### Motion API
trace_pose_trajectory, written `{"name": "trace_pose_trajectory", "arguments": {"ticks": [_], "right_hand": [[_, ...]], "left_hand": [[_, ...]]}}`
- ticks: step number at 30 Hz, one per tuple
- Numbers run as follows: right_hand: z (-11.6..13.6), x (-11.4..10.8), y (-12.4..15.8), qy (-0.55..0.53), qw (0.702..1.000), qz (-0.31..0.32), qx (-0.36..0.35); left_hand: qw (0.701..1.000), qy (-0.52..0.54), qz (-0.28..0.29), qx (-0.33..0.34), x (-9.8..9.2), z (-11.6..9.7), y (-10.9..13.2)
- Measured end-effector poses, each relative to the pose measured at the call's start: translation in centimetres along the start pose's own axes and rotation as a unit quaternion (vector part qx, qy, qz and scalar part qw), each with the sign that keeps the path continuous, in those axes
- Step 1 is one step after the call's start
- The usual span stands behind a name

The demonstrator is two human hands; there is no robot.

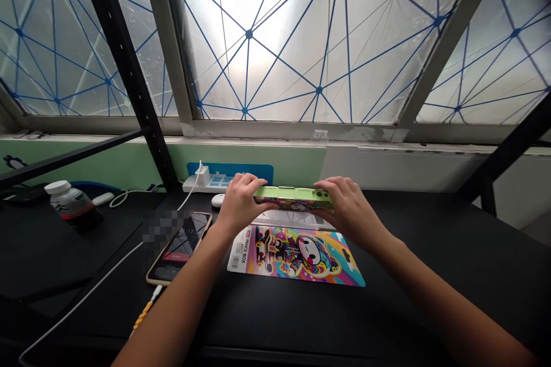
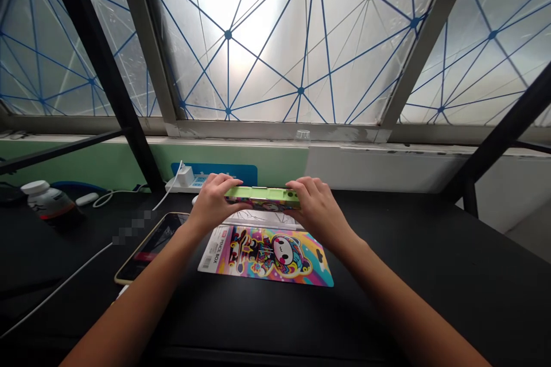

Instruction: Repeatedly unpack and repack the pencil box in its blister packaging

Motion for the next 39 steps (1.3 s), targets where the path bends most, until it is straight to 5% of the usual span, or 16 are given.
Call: {"name": "trace_pose_trajectory", "arguments": {"ticks": [6, 10, 17, 30, 39], "right_hand": [[1.7, -3.1, 8.5, 0.008, 0.999, -0.042, -0.021], [2.9, -2.1, 12.1, -0.030, 0.997, -0.033, -0.070], [3.2, -0.5, 12.1, -0.124, 0.991, 0.037, -0.038], [-0.2, 0.6, 12.7, -0.167, 0.970, 0.159, 0.080], [-1.1, 0.1, 11.2, -0.249, 0.942, 0.183, 0.131]], "left_hand": [[0.991, 0.032, 0.052, 0.120, -2.4, -5.4, 5.0], [0.985, 0.046, 0.108, 0.123, -1.9, -5.2, 9.6], [0.972, 0.126, 0.180, -0.081, -1.2, -1.4, 12.6], [0.958, 0.133, 0.210, -0.142, -0.2, -0.7, 13.7], [0.940, 0.165, 0.222, -0.199, -0.2, -0.3, 13.6]]}}
Point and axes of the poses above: each hand's wrist, its own y-axis away from the middle knuckle, its own x-axis out of the palm, z = x × y, the point moved 6 cm from there along -y, towards the middle knuckle, and after that the axes turned 6 degrees about -z, right-handed, at the moved point
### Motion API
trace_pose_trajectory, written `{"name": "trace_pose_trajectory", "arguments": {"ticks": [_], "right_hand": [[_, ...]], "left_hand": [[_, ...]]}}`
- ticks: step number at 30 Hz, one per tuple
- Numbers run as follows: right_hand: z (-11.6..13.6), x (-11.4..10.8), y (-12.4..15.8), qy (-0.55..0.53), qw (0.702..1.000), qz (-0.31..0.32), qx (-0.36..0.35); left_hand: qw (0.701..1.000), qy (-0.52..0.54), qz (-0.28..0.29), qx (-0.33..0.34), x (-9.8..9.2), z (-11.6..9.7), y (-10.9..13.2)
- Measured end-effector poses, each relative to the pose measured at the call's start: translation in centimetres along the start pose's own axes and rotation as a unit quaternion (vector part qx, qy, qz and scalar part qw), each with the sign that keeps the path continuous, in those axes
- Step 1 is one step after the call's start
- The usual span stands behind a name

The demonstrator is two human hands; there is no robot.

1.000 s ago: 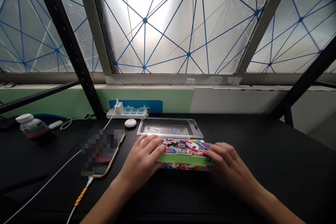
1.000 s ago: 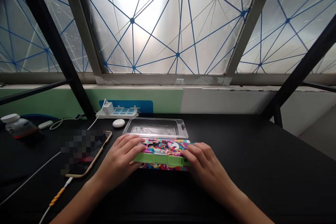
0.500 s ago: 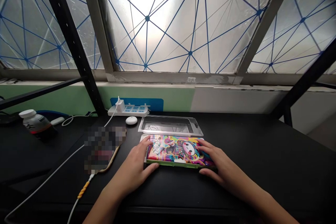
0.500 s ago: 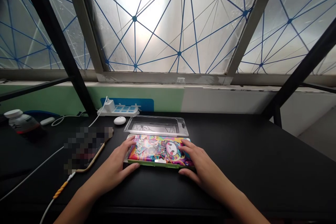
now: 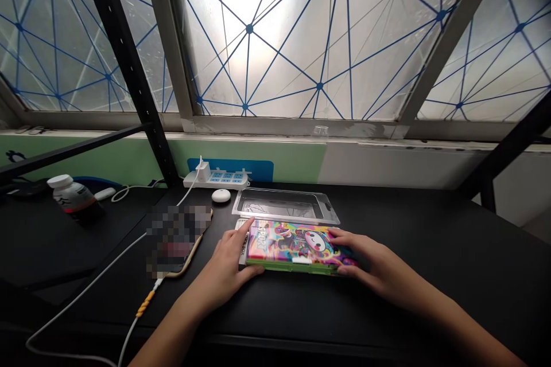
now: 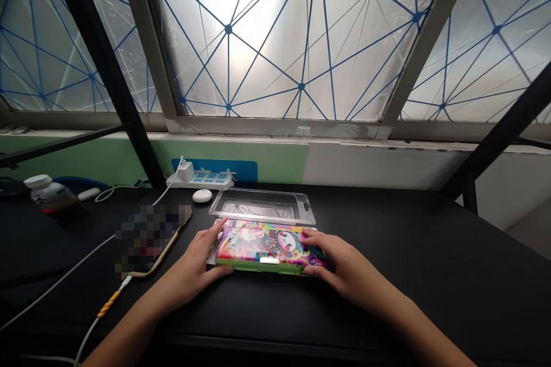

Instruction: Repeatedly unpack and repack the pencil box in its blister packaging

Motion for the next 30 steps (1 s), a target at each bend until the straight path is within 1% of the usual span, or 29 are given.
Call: {"name": "trace_pose_trajectory", "arguments": {"ticks": [3, 8, 11, 14, 19, 22, 24, 28, 30], "right_hand": [[-0.2, -0.9, -1.2, -0.051, 0.997, -0.038, 0.042], [-1.1, -1.8, -3.2, -0.023, 0.987, -0.112, 0.112], [-1.6, -1.8, -4.2, -0.022, 0.983, -0.137, 0.122], [-2.2, -1.7, -4.4, -0.047, 0.980, -0.149, 0.121], [-3.4, -1.8, -3.1, -0.077, 0.977, -0.138, 0.144], [-3.5, -2.0, -1.9, -0.078, 0.980, -0.120, 0.141], [-3.3, -1.8, -1.1, -0.072, 0.985, -0.100, 0.122], [-2.5, -0.7, 0.1, -0.042, 0.997, -0.059, 0.027], [-2.6, -0.2, 0.4, -0.019, 0.998, -0.049, 0.019]], "left_hand": [[1.000, 0.008, 0.017, -0.010, 0.2, 0.0, 0.2], [0.999, 0.009, 0.026, -0.021, 0.1, -0.1, 0.3], [0.999, 0.019, 0.034, -0.030, 0.1, -0.4, 0.4], [0.998, 0.029, 0.033, -0.040, -0.1, -0.6, 0.6], [0.999, 0.024, 0.017, -0.034, -0.4, -0.8, 0.8], [0.999, 0.021, 0.011, -0.033, -0.5, -0.8, 0.7], [0.999, 0.015, 0.006, -0.034, -0.4, -0.8, 0.6], [1.000, -0.005, -0.009, -0.028, -0.4, -1.1, 0.3], [0.999, -0.018, -0.012, -0.031, -0.4, -1.2, 0.1]]}}
Point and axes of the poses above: each hand's wrist, its own y-axis away from the middle knuckle, its own x-axis out of the palm, z = x × y, the point moved 6 cm from there along -y, towards the middle knuckle, and after that the axes turned 6 degrees about -z, right-handed, at the moved point
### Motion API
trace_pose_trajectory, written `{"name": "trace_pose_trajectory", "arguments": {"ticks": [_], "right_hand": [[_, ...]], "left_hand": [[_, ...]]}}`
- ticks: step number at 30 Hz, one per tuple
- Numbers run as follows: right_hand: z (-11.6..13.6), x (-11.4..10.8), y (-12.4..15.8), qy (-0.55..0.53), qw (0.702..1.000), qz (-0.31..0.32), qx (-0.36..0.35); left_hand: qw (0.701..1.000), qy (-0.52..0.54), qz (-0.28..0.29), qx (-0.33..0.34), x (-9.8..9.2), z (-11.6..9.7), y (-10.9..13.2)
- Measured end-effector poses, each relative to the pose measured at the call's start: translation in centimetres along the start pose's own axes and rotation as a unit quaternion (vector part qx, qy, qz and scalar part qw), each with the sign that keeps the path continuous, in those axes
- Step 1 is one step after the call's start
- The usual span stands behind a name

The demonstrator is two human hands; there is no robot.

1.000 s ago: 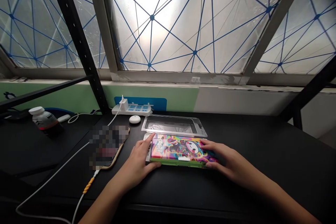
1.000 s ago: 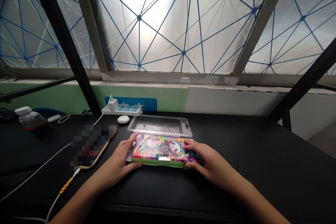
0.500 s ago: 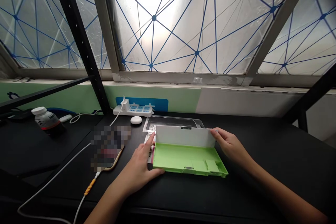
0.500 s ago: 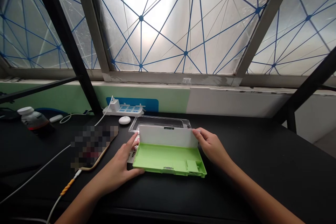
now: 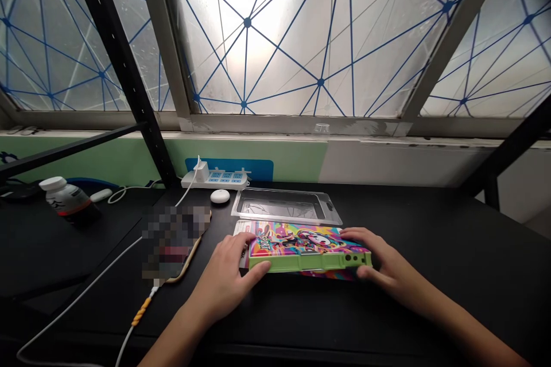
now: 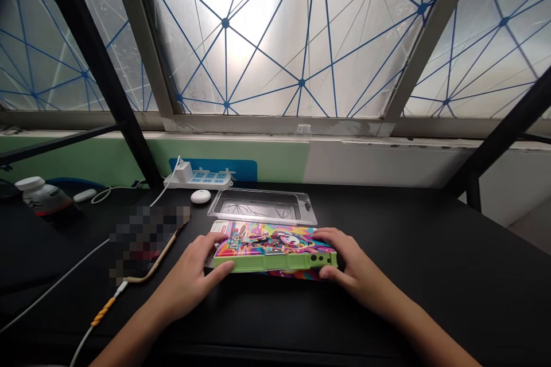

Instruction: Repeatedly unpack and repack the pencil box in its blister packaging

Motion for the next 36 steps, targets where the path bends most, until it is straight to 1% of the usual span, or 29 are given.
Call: {"name": "trace_pose_trajectory", "arguments": {"ticks": [2, 5, 9, 13, 17, 21, 24, 28, 32, 36], "right_hand": [[-0.3, 0.3, 0.2, 0.025, 0.999, -0.001, 0.024], [-0.4, 0.1, 0.2, 0.047, 0.997, -0.019, 0.059], [-0.1, -0.2, 0.0, 0.060, 0.993, -0.040, 0.088], [0.2, -0.1, -0.4, 0.070, 0.988, -0.025, 0.133], [0.6, 0.1, -1.0, 0.081, 0.985, -0.003, 0.154], [0.9, 0.4, -1.3, 0.092, 0.981, 0.028, 0.166], [1.1, 0.7, -1.5, 0.128, 0.976, 0.050, 0.169], [1.0, 1.1, -1.8, 0.176, 0.970, 0.056, 0.157], [1.1, 1.4, -2.5, 0.201, 0.966, 0.056, 0.150], [1.7, 1.4, -3.1, 0.233, 0.963, 0.055, 0.127]], "left_hand": [[1.000, -0.005, -0.001, -0.003, -0.1, -0.1, -0.1], [1.000, 0.002, -0.005, -0.001, -0.1, -0.1, -0.1], [1.000, -0.008, -0.007, 0.024, 0.1, -0.1, -0.1], [0.998, -0.047, -0.012, 0.039, 0.5, -0.3, -0.1], [0.997, -0.067, -0.014, 0.045, 0.5, -0.6, -0.2], [0.995, -0.081, -0.029, 0.045, 0.2, -0.5, -0.3], [0.995, -0.077, -0.045, 0.044, 0.1, -0.2, -0.3], [0.995, -0.063, -0.062, 0.049, 0.3, 0.3, -0.4], [0.996, -0.052, -0.048, 0.045, 0.6, 0.6, -0.3], [0.997, -0.057, -0.017, 0.046, 1.0, 0.8, -0.3]]}}
Point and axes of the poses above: each hand's wrist, its own y-axis away from the middle knuckle, its own x-axis out of the palm, z = x × y, the point moved 6 cm from there along -y, towards the middle knuckle, and after that the axes turned 6 degrees about -z, right-handed, at the moved point
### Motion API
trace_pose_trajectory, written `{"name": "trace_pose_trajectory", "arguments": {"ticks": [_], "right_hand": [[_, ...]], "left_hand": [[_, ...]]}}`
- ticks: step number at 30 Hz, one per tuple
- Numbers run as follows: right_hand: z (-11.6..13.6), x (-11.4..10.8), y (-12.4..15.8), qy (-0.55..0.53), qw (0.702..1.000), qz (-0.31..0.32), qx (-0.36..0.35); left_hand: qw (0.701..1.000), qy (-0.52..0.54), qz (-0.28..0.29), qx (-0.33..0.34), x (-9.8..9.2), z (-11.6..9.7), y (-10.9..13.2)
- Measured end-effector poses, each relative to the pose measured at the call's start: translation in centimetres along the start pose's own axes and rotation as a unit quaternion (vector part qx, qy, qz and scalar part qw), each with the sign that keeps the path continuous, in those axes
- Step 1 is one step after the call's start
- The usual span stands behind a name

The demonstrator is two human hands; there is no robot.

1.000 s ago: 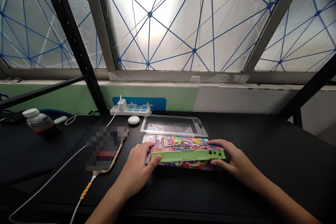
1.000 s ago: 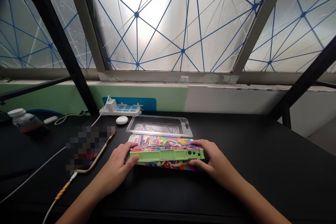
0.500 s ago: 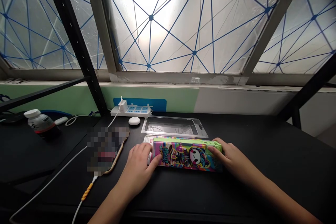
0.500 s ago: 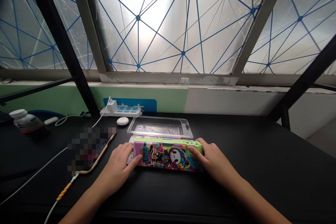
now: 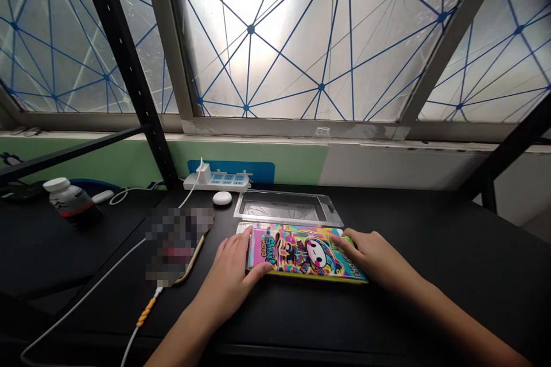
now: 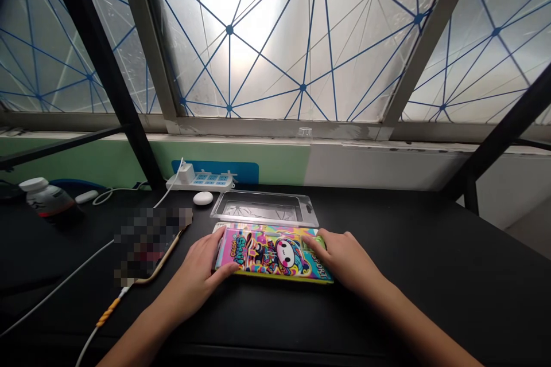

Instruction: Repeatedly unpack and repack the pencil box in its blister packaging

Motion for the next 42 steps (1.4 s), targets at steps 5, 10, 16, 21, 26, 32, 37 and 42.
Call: {"name": "trace_pose_trajectory", "arguments": {"ticks": [5, 10, 16, 21, 26, 32, 37, 42], "right_hand": [[0.3, -0.1, -0.4, 0.040, 0.998, -0.025, -0.035], [0.9, -0.3, -0.8, 0.088, 0.991, -0.068, -0.072], [3.5, -0.8, -0.7, 0.159, 0.964, -0.139, -0.161], [5.2, -0.6, -1.0, 0.149, 0.956, -0.146, -0.207], [7.3, -0.3, -1.2, 0.044, 0.970, -0.105, -0.213], [10.3, 0.7, -1.5, 0.003, 0.966, -0.101, -0.239], [11.1, 1.5, -2.2, -0.008, 0.969, -0.099, -0.224], [11.3, 1.5, -2.4, 0.005, 0.970, -0.105, -0.221]], "left_hand": [[1.000, -0.013, 0.028, 0.002, 0.5, 0.2, 0.0], [1.000, -0.012, 0.029, 0.001, 0.5, 0.2, 0.0], [1.000, -0.011, 0.022, 0.005, 0.4, 0.0, 0.1], [1.000, 0.002, 0.019, -0.002, 0.4, -0.1, 0.1], [1.000, 0.012, 0.009, -0.016, 0.2, -0.1, 0.0], [0.999, 0.021, 0.004, -0.023, -0.1, -0.3, -0.1], [0.999, 0.022, 0.006, -0.031, -0.3, -0.5, -0.1], [0.999, 0.023, 0.004, -0.036, -0.3, -0.6, -0.2]]}}
Point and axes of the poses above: each hand's wrist, its own y-axis away from the middle knuckle, its own x-axis out of the palm, z = x × y, the point moved 6 cm from there along -y, towards the middle knuckle, and after that the axes turned 6 degrees about -z, right-handed, at the moved point
